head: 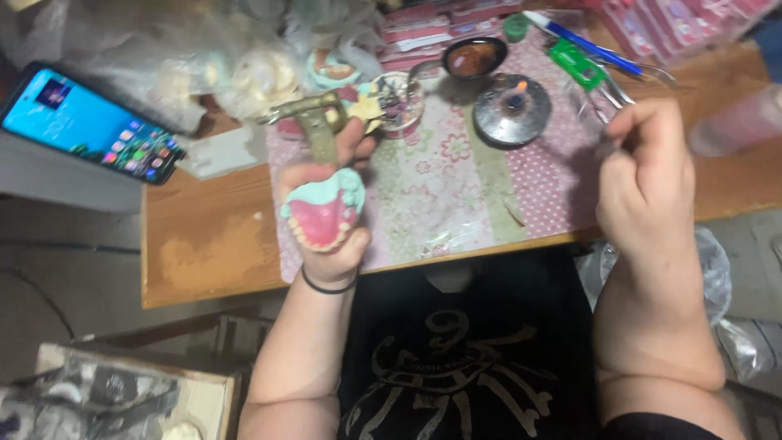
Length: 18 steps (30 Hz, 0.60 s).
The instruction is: Carving and shaping a dental model using specialized hand tools and applying materials at a laboratory bench.
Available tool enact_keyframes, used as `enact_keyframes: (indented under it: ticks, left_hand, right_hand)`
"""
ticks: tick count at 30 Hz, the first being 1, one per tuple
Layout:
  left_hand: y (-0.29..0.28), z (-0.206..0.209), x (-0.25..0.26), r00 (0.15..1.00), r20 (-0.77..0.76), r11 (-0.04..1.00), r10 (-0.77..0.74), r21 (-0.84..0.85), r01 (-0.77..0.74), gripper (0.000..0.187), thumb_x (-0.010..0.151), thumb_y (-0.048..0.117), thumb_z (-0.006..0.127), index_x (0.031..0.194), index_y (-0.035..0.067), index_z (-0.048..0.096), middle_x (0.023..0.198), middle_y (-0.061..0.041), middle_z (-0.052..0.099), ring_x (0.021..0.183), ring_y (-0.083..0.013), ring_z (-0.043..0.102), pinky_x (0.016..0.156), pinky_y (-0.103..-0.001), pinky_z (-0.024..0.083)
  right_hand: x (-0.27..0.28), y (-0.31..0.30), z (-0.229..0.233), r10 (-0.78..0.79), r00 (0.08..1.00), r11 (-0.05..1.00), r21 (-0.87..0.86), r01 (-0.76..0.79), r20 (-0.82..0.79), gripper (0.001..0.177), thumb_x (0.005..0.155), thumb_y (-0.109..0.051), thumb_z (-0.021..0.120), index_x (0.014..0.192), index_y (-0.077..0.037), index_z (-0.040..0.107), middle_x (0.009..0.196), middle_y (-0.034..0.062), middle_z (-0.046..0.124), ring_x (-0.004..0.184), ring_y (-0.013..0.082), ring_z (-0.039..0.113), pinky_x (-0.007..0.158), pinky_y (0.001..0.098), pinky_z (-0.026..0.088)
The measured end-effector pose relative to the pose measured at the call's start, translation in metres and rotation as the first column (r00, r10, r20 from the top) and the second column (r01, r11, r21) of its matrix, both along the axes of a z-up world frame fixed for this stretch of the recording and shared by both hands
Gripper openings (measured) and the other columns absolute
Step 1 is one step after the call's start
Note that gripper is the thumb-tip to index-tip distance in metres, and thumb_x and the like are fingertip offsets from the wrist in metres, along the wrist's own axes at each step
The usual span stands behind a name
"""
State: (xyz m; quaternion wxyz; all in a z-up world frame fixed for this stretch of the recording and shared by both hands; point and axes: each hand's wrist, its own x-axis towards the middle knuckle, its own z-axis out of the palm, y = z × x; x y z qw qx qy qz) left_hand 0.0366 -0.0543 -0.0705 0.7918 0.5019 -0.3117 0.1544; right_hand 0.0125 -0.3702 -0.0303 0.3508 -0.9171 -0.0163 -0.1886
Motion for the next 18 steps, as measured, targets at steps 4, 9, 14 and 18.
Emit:
enact_keyframes:
  ticks: [4, 9, 14, 18]
  left_hand:
    - [0.002, -0.002, 0.001, 0.997, 0.023, 0.995, -0.079, -0.051, 0.08, 0.049, 0.092, 0.016, 0.078, 0.13, 0.019, 0.048, 0.162, -0.033, 0.038, 0.152, -0.0399, 0.046, 0.135, -0.053, 0.031]
    - [0.001, 0.0, 0.001, 0.997, 0.034, 0.995, -0.068, -0.077, 0.071, 0.049, 0.089, 0.014, 0.078, 0.129, 0.017, 0.049, 0.159, -0.035, 0.04, 0.156, -0.0431, 0.04, 0.135, -0.055, 0.031]
    - [0.001, 0.005, -0.002, 0.998, 0.024, 0.997, -0.064, -0.044, 0.065, 0.048, 0.09, 0.014, 0.077, 0.129, 0.018, 0.049, 0.158, -0.037, 0.039, 0.157, -0.0451, 0.038, 0.135, -0.054, 0.032]
    - [0.001, 0.005, -0.002, 0.997, 0.036, 0.997, -0.066, -0.023, 0.067, 0.051, 0.088, 0.015, 0.079, 0.129, 0.018, 0.049, 0.158, -0.038, 0.038, 0.157, -0.0444, 0.038, 0.134, -0.053, 0.033]
  right_hand:
    - [-0.017, 0.052, 0.02, 0.29, 0.952, 0.954, 0.107, -0.28, -0.095, 0.028, 0.108, -0.016, 0.05, 0.13, -0.003, 0.061, 0.123, 0.0132, 0.066, 0.113, 0.0286, 0.063, 0.102, 0.0388, 0.044]
    - [-0.02, 0.089, 0.029, 0.577, 0.808, 0.814, 0.001, -0.581, 0.118, 0.018, 0.105, -0.01, 0.055, 0.114, 0.003, 0.065, 0.101, 0.0151, 0.065, 0.091, 0.0289, 0.064, 0.084, 0.0367, 0.051]
    - [-0.022, 0.103, 0.04, 0.629, 0.754, 0.772, -0.037, -0.635, 0.19, 0.029, 0.104, 0.002, 0.061, 0.133, 0.0, 0.065, 0.099, 0.0128, 0.067, 0.085, 0.0234, 0.067, 0.077, 0.0319, 0.053]
    - [-0.022, 0.103, 0.044, 0.594, 0.8, 0.804, -0.084, -0.589, 0.086, 0.027, 0.106, -0.014, 0.054, 0.127, -0.006, 0.069, 0.109, 0.01, 0.07, 0.095, 0.0263, 0.069, 0.083, 0.0369, 0.052]
